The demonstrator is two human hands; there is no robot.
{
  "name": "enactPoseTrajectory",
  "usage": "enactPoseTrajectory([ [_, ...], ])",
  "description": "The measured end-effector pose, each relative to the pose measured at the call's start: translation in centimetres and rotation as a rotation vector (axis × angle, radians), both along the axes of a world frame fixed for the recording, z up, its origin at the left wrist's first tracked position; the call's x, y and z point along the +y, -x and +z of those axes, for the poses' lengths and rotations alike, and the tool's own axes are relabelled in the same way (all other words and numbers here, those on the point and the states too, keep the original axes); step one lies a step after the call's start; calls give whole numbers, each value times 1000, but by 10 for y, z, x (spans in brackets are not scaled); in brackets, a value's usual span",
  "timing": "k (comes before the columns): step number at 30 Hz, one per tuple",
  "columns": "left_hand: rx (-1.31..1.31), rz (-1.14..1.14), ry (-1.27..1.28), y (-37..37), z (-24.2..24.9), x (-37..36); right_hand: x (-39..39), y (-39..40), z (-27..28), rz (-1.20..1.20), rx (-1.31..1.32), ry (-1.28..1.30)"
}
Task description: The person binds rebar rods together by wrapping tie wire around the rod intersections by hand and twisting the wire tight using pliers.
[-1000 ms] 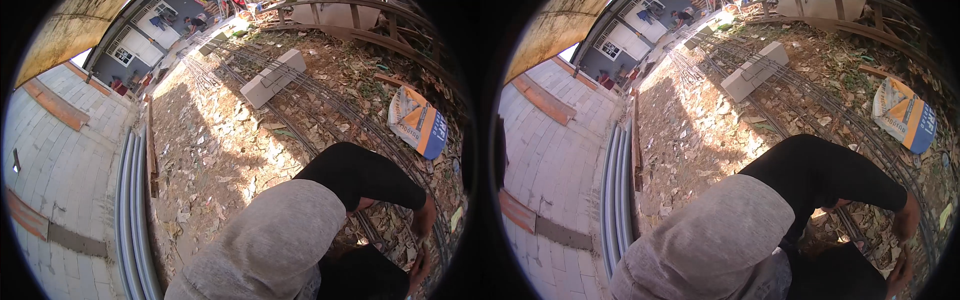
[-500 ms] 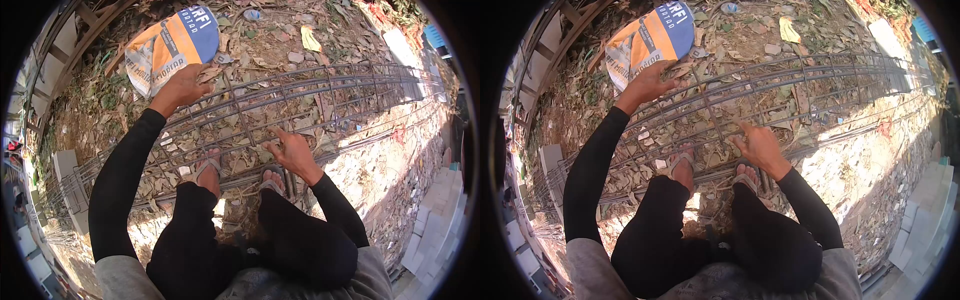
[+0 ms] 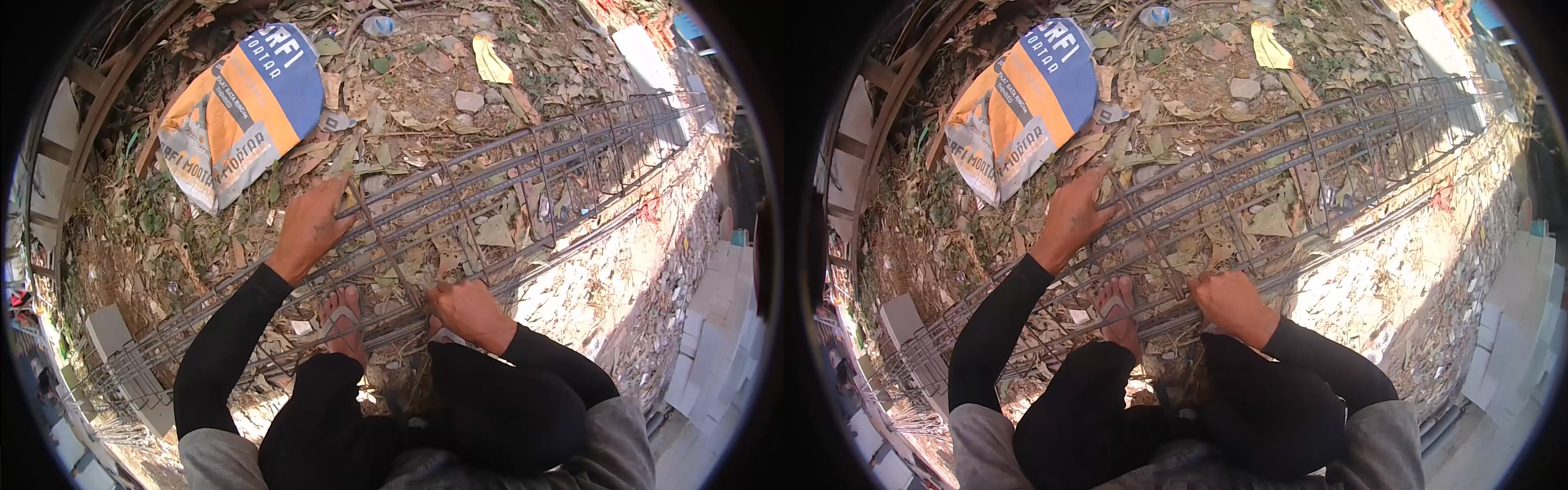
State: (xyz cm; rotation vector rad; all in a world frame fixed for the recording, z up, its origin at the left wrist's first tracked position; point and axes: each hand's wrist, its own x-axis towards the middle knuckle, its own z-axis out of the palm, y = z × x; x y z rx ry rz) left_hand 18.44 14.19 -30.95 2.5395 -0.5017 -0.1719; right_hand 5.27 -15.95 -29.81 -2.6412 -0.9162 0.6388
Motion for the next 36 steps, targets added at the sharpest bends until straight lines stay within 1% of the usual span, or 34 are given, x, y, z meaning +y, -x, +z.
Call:
enactPoseTrajectory([
  [1,-113,-37,43,-1,-2,1,-1,3,0,7,6,-12],
  [4,-58,-109,75,-8,-2,7,-7,7,9,26,30,-27],
  [5,-31,-110,144,-7,1,7,-8,8,9,41,47,-22],
  [8,23,-178,117,-11,0,10,-11,10,2,76,73,-10],
  [11,10,-224,173,-20,-10,14,-10,12,0,88,87,25],
  [14,21,-181,142,-16,0,12,-6,8,-5,68,69,39],
  [15,54,-138,78,-11,2,13,-6,8,-6,62,69,25],
  [18,319,-100,140,-17,14,7,-6,12,-4,36,69,28],
  [19,266,-93,135,-16,4,8,-5,12,-2,32,68,43],
  [20,281,-92,182,-16,-4,12,-6,11,-1,30,68,58],
  [22,320,-82,264,-14,2,10,-7,12,-7,6,37,39],
  [23,292,-56,282,-12,4,8,-7,13,-9,0,23,24],
  [26,316,-35,265,-11,15,5,-5,6,3,-33,139,33],
  [29,349,-24,344,-14,5,9,-20,-1,5,-252,10,-297],
  [31,388,48,288,-18,-5,8,-37,-28,46,-593,189,-233],
  [32,398,87,256,-20,-6,8,-54,-33,34,-749,110,-311],
  [34,363,82,286,-22,-9,8,-73,-45,43,-854,109,-227],
  [36,353,73,319,-24,-23,11,-74,-40,34,-743,111,-184],
])
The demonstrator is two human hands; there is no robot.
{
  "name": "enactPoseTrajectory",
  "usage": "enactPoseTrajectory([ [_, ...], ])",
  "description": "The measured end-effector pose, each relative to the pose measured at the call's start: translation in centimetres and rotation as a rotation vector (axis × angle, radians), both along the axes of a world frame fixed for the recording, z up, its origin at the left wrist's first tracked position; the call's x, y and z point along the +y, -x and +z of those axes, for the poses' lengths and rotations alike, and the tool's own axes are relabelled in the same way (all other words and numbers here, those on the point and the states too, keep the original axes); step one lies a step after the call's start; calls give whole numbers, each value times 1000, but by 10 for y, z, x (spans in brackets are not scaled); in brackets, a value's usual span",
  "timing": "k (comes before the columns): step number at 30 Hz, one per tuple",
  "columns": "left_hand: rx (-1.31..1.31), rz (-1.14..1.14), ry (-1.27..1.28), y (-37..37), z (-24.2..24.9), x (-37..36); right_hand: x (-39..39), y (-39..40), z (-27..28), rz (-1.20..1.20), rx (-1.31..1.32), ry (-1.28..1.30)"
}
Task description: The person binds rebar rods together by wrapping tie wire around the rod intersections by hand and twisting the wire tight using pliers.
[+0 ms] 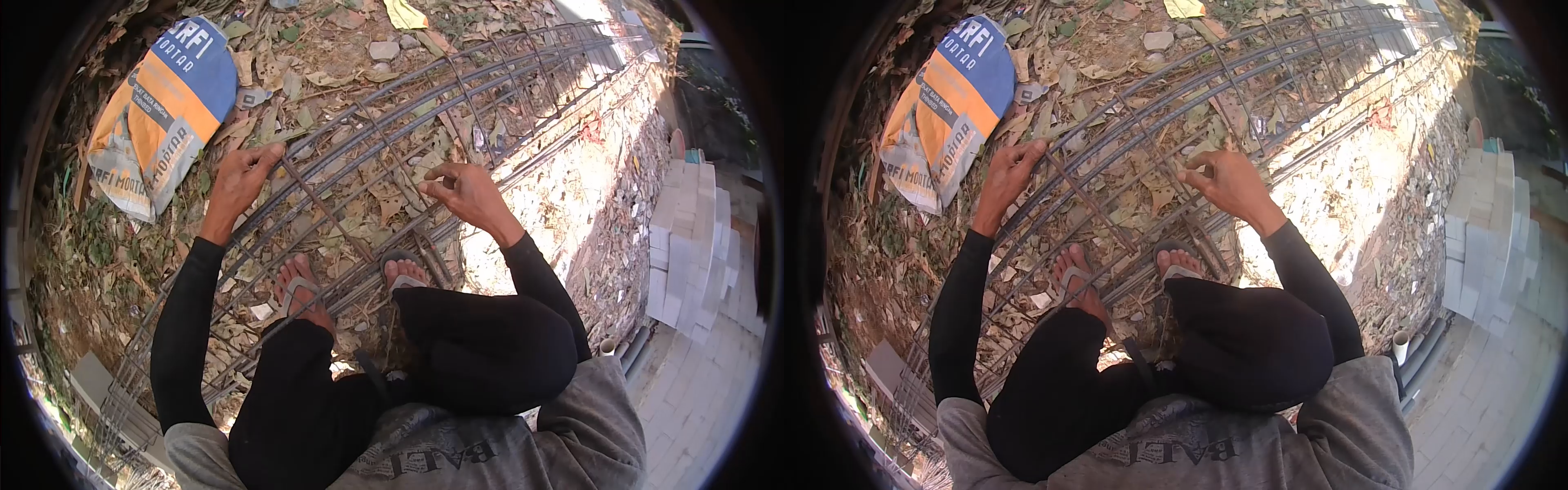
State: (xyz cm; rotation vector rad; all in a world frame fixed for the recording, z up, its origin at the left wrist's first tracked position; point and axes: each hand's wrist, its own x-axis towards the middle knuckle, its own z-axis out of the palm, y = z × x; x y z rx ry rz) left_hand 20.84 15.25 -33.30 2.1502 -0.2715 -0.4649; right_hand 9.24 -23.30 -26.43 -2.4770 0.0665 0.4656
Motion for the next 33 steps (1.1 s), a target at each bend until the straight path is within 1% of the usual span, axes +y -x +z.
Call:
enactPoseTrajectory([
  [1,-8,12,16,0,-3,-1,0,4,-8,56,4,18],
  [2,-15,27,31,0,-7,-1,0,9,-19,94,-76,46],
  [4,6,43,22,1,1,-3,5,14,-32,174,-236,97],
  [5,35,40,-1,0,5,-3,-1,12,-35,106,-119,152],
  [8,82,30,-50,0,10,-4,-22,-3,-16,-83,55,77],
  [9,88,25,-63,-2,10,-4,-20,-3,-20,-24,-104,111],
  [12,97,13,-98,-8,3,-1,-13,1,-22,-14,-128,182],
  [13,95,22,-55,-8,2,-1,-14,1,-27,4,-139,143],
  [15,98,43,27,-2,3,-4,-9,5,-20,-4,-97,152],
  [16,99,45,25,-3,6,-4,-8,4,-17,-7,-74,157],
  [17,105,45,23,-2,8,-5,-13,6,-28,-48,-142,146],
  [18,112,44,23,-1,8,-5,-12,6,-25,-70,-121,113],
  [19,58,33,20,-2,2,-4,-11,7,-21,-91,-102,80],
  [21,169,88,25,-11,-7,0,-5,8,-17,-106,-74,47],
  [22,230,123,22,-8,0,2,-2,8,-18,-91,-82,46],
  [24,308,228,157,2,18,-7,0,8,-19,-65,-101,45],
  [25,331,192,138,-3,14,-4,1,6,-17,-44,-52,113],
  [27,389,145,99,-12,7,3,9,8,-13,-116,-160,207],
  [28,406,142,106,-13,10,2,17,6,1,-155,-213,259],
  [29,426,139,115,-13,13,1,23,4,18,-211,-140,214],
  [32,524,174,181,-11,22,-3,27,-1,29,-282,-172,-116],
  [33,559,190,211,-12,23,-4,25,-3,28,-307,-109,-275],
])
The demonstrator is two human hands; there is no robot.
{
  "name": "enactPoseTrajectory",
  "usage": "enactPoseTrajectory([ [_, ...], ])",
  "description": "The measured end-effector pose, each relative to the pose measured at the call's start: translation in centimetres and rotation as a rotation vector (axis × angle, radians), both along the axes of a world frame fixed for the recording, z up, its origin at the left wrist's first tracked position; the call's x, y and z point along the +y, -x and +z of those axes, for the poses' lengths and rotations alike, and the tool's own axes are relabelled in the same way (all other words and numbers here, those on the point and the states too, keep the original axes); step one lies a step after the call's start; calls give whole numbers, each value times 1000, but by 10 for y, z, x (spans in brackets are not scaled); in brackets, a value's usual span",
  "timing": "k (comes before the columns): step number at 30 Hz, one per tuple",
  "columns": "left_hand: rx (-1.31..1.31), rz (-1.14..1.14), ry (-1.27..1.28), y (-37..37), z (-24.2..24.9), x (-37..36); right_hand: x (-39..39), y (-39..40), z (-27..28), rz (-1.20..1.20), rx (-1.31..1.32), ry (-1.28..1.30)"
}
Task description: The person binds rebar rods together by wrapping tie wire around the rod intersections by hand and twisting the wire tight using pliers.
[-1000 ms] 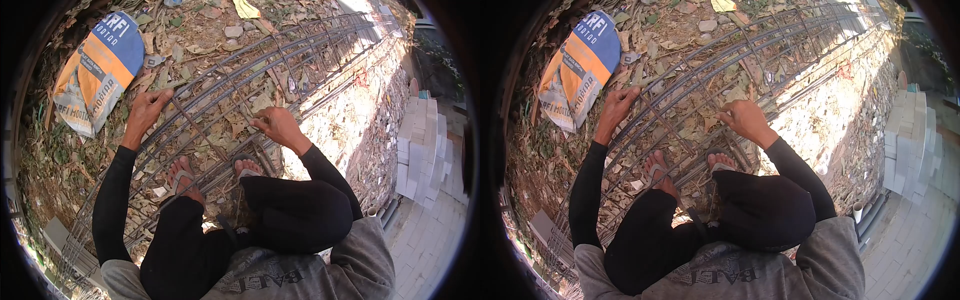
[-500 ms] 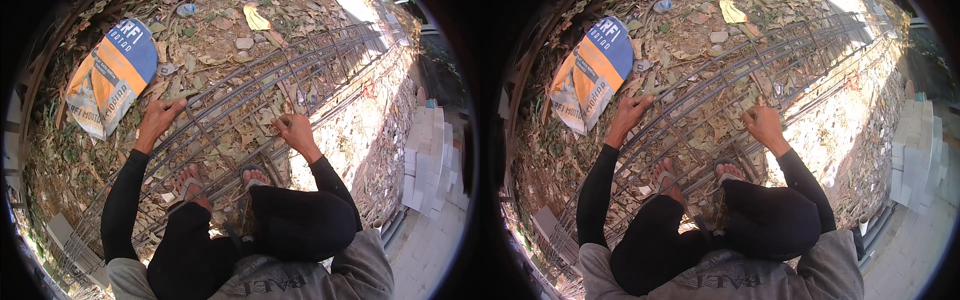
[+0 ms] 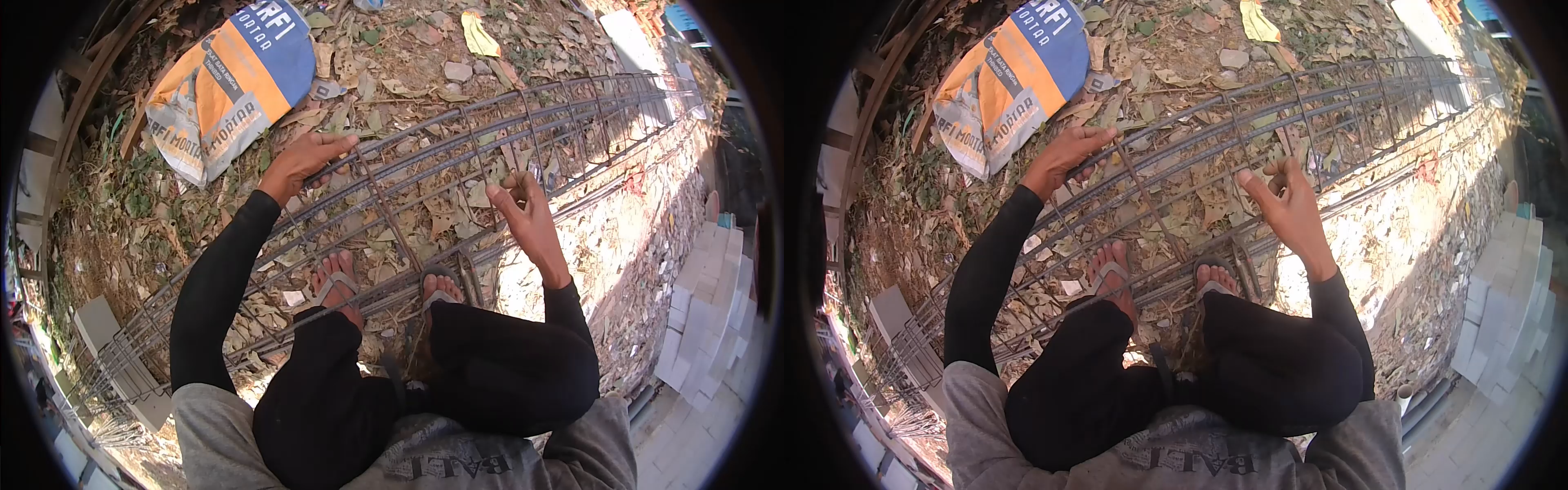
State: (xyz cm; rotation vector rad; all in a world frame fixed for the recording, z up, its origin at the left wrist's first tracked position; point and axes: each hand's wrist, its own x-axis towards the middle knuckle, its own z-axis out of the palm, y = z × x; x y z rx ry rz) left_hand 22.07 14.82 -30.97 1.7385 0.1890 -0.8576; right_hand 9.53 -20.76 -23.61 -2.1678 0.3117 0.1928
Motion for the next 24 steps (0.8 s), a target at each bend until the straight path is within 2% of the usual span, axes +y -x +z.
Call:
enactPoseTrajectory([
  [2,23,-17,52,-1,0,2,-14,-4,-5,-4,87,-146],
  [5,66,-27,82,-4,-7,8,-15,-10,-4,85,81,-135],
  [7,90,-28,84,-5,-10,9,7,-14,22,159,9,-44],
  [8,96,-23,83,-5,-11,9,11,-16,37,170,162,-22],
  [11,140,-55,101,-8,-11,10,7,-9,29,271,143,-11],
  [15,184,-120,166,-15,-17,12,9,-1,15,336,56,131],
  [17,216,-160,217,-18,-14,13,28,-17,39,317,46,192],
  [19,243,-180,251,-19,-9,12,43,-48,63,455,-9,318],
  [24,329,-162,330,-19,-12,12,81,-138,57,893,-316,589],
])
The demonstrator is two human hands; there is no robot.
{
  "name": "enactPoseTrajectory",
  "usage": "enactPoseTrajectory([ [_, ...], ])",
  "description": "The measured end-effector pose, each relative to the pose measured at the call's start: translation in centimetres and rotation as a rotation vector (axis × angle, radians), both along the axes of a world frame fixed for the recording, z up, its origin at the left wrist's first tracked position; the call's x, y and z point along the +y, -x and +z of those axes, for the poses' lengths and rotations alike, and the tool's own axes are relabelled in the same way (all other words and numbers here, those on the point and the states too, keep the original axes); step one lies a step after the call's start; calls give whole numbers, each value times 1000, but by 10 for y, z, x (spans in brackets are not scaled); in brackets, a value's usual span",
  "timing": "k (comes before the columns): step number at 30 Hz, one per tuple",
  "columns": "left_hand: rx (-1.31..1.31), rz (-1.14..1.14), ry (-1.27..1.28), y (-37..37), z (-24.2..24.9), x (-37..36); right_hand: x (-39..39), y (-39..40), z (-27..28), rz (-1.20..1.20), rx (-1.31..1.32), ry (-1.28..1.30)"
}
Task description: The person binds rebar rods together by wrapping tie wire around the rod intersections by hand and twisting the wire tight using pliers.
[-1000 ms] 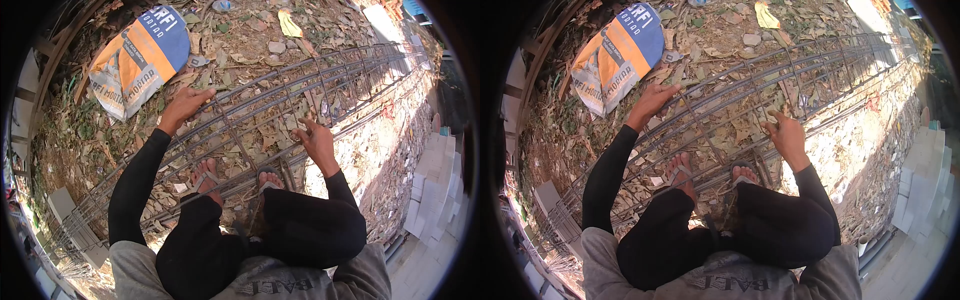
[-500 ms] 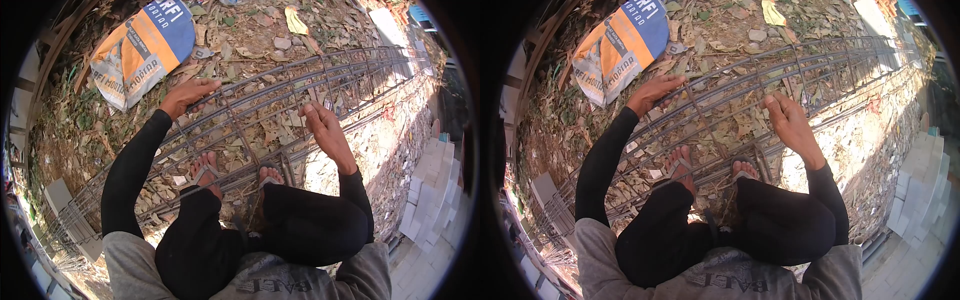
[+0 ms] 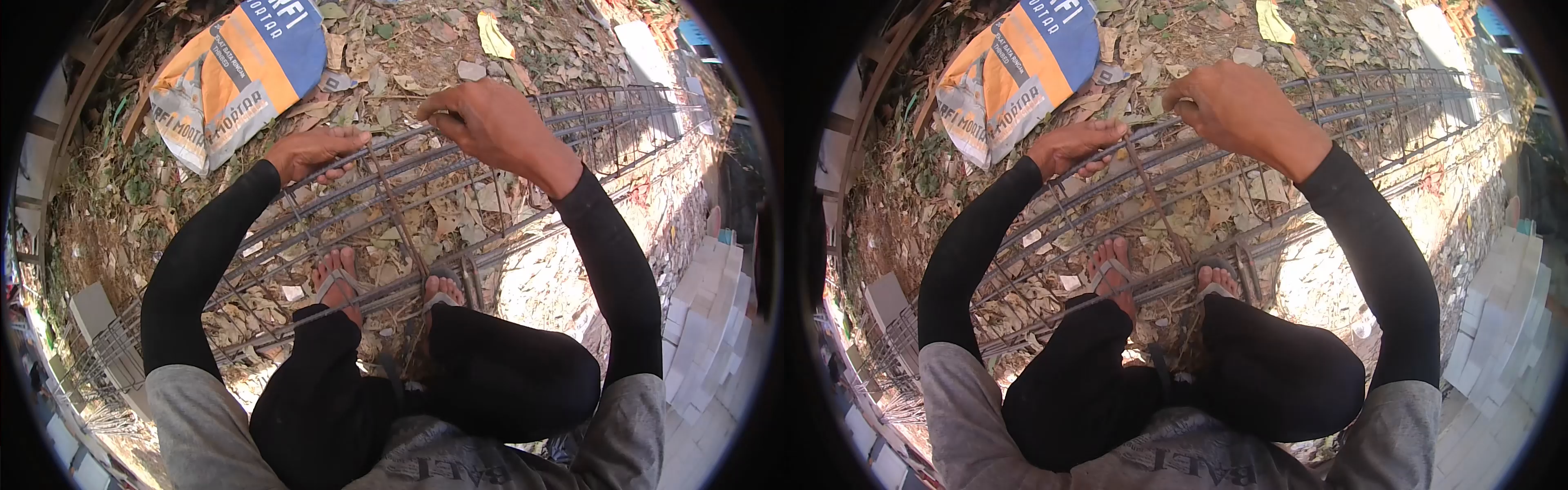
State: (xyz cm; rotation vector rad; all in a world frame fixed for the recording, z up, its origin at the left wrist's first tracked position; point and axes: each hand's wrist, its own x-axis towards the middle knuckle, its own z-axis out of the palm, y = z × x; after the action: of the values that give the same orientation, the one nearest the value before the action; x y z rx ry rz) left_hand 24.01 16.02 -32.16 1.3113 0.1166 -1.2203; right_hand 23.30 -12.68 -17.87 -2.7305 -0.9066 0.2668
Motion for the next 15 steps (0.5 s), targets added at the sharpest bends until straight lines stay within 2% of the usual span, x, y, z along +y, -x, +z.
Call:
enactPoseTrajectory([
  [5,68,9,67,-2,-12,2,59,-79,-28,252,-73,263],
  [8,75,27,82,-2,-16,2,95,-93,-26,336,100,509],
  [11,86,75,81,0,-17,1,115,-110,-49,439,463,537],
  [15,54,128,47,1,-12,0,136,-123,-69,507,534,639],
])
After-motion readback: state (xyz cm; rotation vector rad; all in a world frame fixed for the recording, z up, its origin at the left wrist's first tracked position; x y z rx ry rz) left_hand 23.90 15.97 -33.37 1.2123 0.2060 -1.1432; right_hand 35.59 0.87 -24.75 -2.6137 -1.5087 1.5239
